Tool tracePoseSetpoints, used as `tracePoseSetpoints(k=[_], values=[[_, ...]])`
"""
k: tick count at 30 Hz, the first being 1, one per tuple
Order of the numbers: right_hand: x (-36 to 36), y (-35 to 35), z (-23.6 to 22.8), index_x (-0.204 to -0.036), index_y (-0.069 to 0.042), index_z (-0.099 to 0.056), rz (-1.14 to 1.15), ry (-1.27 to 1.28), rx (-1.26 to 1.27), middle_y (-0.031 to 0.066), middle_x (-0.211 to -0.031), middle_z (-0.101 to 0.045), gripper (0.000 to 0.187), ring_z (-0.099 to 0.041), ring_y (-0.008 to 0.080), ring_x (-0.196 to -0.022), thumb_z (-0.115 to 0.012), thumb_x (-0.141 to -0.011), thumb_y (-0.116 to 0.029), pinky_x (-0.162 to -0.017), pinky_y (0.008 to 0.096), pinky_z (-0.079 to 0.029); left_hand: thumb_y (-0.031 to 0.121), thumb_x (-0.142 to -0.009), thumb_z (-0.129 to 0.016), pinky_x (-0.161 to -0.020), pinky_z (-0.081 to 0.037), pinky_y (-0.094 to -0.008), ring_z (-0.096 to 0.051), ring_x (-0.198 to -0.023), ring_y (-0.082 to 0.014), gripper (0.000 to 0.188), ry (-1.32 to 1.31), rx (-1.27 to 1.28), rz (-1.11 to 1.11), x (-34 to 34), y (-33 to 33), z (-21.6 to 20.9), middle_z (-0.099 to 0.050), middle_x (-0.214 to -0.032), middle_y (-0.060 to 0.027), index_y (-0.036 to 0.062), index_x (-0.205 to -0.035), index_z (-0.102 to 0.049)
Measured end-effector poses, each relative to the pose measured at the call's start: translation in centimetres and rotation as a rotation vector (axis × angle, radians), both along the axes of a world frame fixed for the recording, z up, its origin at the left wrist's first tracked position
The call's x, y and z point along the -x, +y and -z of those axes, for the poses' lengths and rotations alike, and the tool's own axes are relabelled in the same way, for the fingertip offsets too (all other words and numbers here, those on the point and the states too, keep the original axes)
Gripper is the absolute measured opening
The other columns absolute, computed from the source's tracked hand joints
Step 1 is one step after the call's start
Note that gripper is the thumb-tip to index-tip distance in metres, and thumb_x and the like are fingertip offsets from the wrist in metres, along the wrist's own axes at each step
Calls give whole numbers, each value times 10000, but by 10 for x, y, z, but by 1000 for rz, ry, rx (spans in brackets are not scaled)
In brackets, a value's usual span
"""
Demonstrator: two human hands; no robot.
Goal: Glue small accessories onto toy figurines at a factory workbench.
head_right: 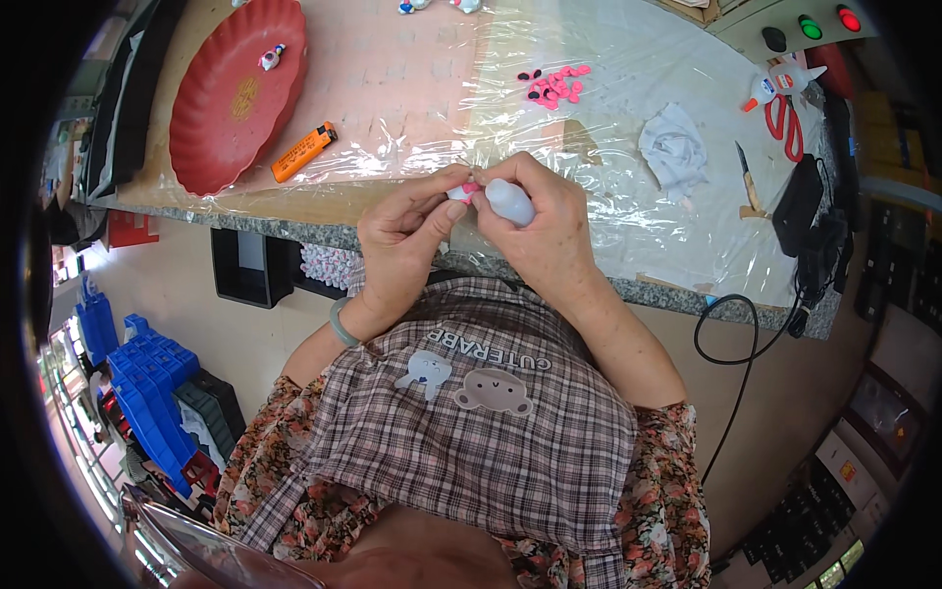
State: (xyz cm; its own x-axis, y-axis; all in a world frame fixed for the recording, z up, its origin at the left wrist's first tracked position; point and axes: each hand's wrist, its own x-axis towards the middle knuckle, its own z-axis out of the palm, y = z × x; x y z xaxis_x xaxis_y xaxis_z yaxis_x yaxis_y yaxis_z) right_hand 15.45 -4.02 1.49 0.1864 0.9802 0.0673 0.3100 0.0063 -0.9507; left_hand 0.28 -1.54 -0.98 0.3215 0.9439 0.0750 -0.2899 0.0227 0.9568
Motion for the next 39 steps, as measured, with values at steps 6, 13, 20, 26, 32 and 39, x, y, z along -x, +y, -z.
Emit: tracePoseSetpoints(k=[6,13,20,26,32,39], values=[[-6,2,-7,-869,-5,-619,-59,23,-38,85,-815,-645,112,-628,159,-732,-677,-773,-9,-660,268,-487,-55,-885,-592,-949,-499,-297,-610,-1074,-197,263,-100,177,87,8,3,-1,-622,-1154,-136,-63,-1147,-598],[-7,4,-5,-848,-9,-622,-73,-64,-104,79,-778,-608,97,-609,167,-712,-671,-766,6,-641,278,-469,-44,-890,-590,-944,-502,-287,-615,-1065,-191,265,-98,189,108,9,6,-2,-631,-1144,-135,-56,-1155,-597],[3,11,-5,-860,-11,-625,-33,-64,-82,79,-775,-608,111,-598,164,-689,-680,-767,14,-623,278,-465,-55,-889,-587,-922,-504,-272,-616,-1049,-170,267,-49,111,48,9,9,-6,-642,-1126,-133,-50,-1156,-597],[-6,1,-15,-962,-12,-640,-3,261,84,8,-816,-590,131,-526,51,-619,-664,-835,3,-543,194,-420,-12,-896,-605,-888,-499,-248,-606,-1029,-130,286,-84,278,87,11,6,-24,-644,-1106,-96,-30,-1179,-568],[-32,-11,-28,-1028,-17,-631,23,292,157,8,-832,-575,189,-508,42,-624,-643,-842,16,-537,187,-414,-66,-870,-588,-868,-519,-271,-620,-1022,-165,256,160,-223,-331,68,46,-55,-643,-1127,-115,-36,-1122,-620],[-45,-13,-26,-1015,-5,-630,20,230,138,-1,-814,-565,175,-490,45,-608,-630,-841,15,-526,187,-398,-14,-802,-643,-722,-524,-317,-661,-833,-276,220,942,-656,-496,125,117,-69,-663,-967,-154,20,-1018,-668]])
